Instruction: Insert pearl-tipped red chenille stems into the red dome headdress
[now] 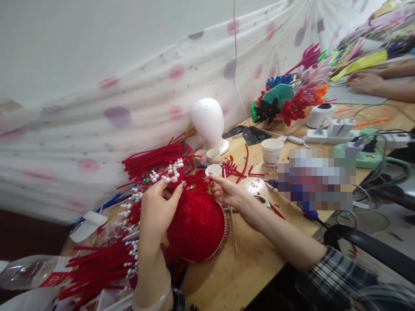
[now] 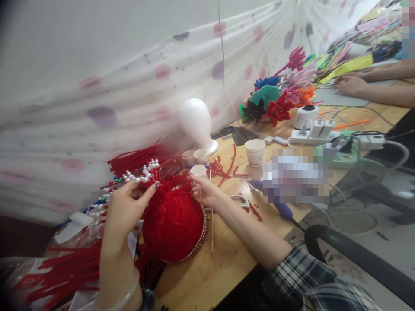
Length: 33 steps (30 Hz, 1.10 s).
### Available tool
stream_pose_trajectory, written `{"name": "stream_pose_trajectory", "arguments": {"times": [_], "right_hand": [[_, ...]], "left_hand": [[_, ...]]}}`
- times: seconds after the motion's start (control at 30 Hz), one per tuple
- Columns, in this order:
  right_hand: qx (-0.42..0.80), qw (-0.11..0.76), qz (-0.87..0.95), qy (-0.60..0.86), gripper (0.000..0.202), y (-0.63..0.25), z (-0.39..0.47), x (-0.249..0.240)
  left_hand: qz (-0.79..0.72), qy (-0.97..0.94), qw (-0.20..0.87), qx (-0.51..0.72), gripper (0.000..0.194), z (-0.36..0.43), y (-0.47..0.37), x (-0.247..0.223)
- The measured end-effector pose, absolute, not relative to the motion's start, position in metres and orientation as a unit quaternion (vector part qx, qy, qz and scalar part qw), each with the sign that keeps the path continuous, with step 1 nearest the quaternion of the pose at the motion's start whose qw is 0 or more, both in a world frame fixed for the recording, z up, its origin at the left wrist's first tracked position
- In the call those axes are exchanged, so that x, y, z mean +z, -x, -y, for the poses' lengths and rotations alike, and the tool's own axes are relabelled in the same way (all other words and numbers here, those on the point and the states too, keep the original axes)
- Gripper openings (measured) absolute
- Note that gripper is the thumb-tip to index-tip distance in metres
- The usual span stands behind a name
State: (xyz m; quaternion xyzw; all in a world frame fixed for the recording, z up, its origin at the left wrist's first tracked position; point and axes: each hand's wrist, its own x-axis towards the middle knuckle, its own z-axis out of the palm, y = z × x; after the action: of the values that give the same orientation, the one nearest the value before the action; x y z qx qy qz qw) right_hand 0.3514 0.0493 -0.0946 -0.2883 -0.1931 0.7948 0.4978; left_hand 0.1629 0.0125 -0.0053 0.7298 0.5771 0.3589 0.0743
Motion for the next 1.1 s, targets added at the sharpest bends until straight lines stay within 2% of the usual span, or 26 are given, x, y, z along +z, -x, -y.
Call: {"name": "stream_pose_trajectory", "arguments": {"times": [0.13,0.3,0.4,0.53,0.7,1.1], "right_hand": [[0.733,0.549,0.265,0.303,0.016,-0.348,-0.045,-0.081],[0.642,0.542,0.449,0.304,0.02,-0.356,-0.047,-0.058],[0.532,0.495,0.624,0.289,0.015,-0.36,-0.054,-0.044],[0.454,0.401,0.738,0.297,0.012,-0.362,-0.061,-0.021],[0.362,0.344,0.81,0.307,0.015,-0.357,-0.066,0.0],[0.322,0.361,0.829,0.28,0.019,-0.357,-0.07,0.003]], "left_hand": [[-0.577,-0.73,0.073,0.359,0.02,-0.012,-0.164,-0.005],[-0.579,-0.729,0.09,0.354,0.02,-0.013,-0.163,-0.006],[-0.58,-0.722,0.108,0.361,0.022,-0.016,-0.16,-0.008],[-0.573,-0.722,0.128,0.365,0.025,-0.018,-0.156,-0.01],[-0.562,-0.737,0.119,0.356,0.022,-0.02,-0.153,-0.012],[-0.577,-0.714,0.151,0.366,0.019,-0.018,-0.157,-0.01]]}}
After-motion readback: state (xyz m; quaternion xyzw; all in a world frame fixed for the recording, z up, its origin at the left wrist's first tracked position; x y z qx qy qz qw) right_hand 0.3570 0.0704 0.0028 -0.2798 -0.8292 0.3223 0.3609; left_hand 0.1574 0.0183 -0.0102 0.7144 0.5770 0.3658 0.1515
